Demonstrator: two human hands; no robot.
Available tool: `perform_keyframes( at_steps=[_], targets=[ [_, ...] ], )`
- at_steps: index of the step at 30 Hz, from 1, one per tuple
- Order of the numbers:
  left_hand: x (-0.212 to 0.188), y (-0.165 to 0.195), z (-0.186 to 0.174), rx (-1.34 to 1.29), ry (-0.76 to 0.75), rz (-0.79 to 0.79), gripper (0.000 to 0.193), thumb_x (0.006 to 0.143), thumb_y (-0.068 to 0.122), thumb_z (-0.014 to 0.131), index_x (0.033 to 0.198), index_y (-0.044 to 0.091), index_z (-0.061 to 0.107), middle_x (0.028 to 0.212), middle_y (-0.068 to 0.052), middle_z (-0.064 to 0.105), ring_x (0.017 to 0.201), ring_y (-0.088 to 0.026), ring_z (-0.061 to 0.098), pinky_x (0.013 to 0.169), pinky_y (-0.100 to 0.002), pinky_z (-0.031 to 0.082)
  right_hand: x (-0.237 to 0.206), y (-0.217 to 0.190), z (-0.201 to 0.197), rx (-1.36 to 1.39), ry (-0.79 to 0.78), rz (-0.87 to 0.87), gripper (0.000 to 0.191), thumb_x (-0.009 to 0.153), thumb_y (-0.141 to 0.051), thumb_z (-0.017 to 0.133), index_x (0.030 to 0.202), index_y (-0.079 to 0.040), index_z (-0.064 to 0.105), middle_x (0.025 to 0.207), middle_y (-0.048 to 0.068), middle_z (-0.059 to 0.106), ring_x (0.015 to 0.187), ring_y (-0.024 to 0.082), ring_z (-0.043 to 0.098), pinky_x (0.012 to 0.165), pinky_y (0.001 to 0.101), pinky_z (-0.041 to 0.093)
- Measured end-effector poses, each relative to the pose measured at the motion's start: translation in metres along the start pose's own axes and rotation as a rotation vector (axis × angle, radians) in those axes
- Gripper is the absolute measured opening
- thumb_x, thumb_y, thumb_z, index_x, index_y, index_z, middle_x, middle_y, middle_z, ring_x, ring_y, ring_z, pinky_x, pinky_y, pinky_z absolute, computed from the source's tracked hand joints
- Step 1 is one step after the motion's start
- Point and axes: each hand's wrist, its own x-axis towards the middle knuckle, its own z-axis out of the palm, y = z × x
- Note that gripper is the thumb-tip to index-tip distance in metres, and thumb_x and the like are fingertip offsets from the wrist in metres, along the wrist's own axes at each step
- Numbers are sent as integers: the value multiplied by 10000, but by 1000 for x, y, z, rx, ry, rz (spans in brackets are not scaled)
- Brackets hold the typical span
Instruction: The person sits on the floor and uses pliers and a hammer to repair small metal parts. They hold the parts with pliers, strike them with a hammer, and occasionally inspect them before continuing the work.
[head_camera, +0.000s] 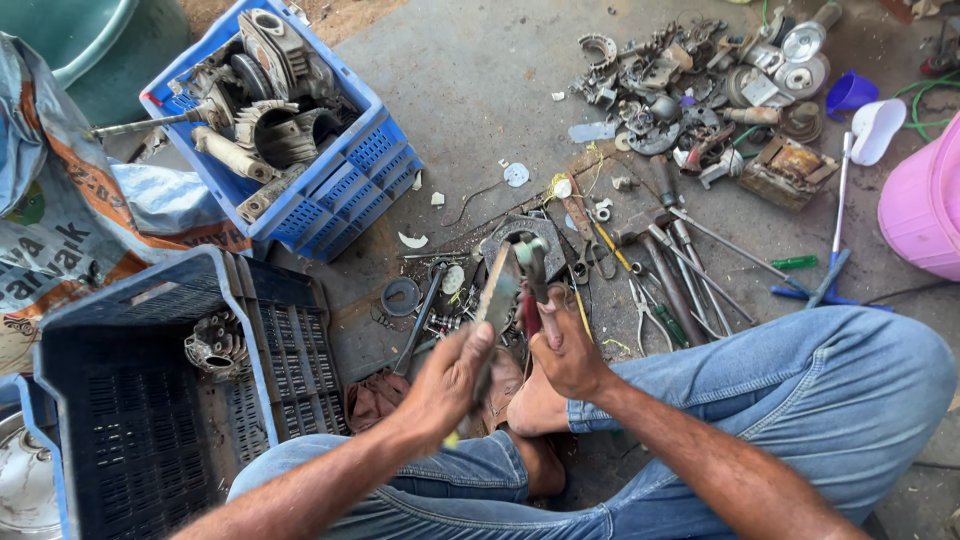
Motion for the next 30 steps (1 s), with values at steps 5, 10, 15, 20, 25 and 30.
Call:
perform_keyframes(
  at_steps=[5,10,15,20,25,30],
  targets=[
    [-17,15,7,-541,-175,-211,655,1051,639,447,1147,1,562,852,-187,641,620,-266,593,517,-382,488,7,6,-21,-307,66,-153,329,823,-16,527,1147,-3,584,959,90,624,899,195,626,852,381,518],
    [-32,38,-14,47,3,393,842,901,671,528,1527,144,329,1464,-240,549,1261,-399,625,988,-474,500,1,2,-24,345,-84,230,399,785,7,500,1160,-47,625,1032,35,679,970,151,639,922,343,512],
    [-19,52,-8,849,310,1338,934,833,635,756,1425,21,374,1392,-316,516,1319,-481,551,1103,-580,474,-10,1,-6,553,-155,371,346,786,17,518,1119,-2,613,945,67,621,881,181,620,801,355,525],
    [-1,62,-10,804,281,1417,615,883,550,775,1166,38,585,1003,-129,701,956,-324,754,807,-425,600,-25,-2,5,570,-182,337,368,787,11,502,1140,12,605,968,55,610,915,164,606,847,332,545],
    [16,79,-12,414,669,1020,270,1058,337,546,958,90,588,778,-36,656,648,-187,667,612,-348,524,-25,-26,0,250,-81,263,356,801,21,507,1150,-10,569,925,64,615,870,177,634,794,338,554],
    [68,101,-65,-169,845,400,292,1068,334,551,1109,49,502,851,-62,570,784,-205,567,718,-418,494,-39,-50,-17,-149,-35,58,411,782,23,566,1191,-17,561,864,97,573,758,209,607,697,360,498]
  ],
)
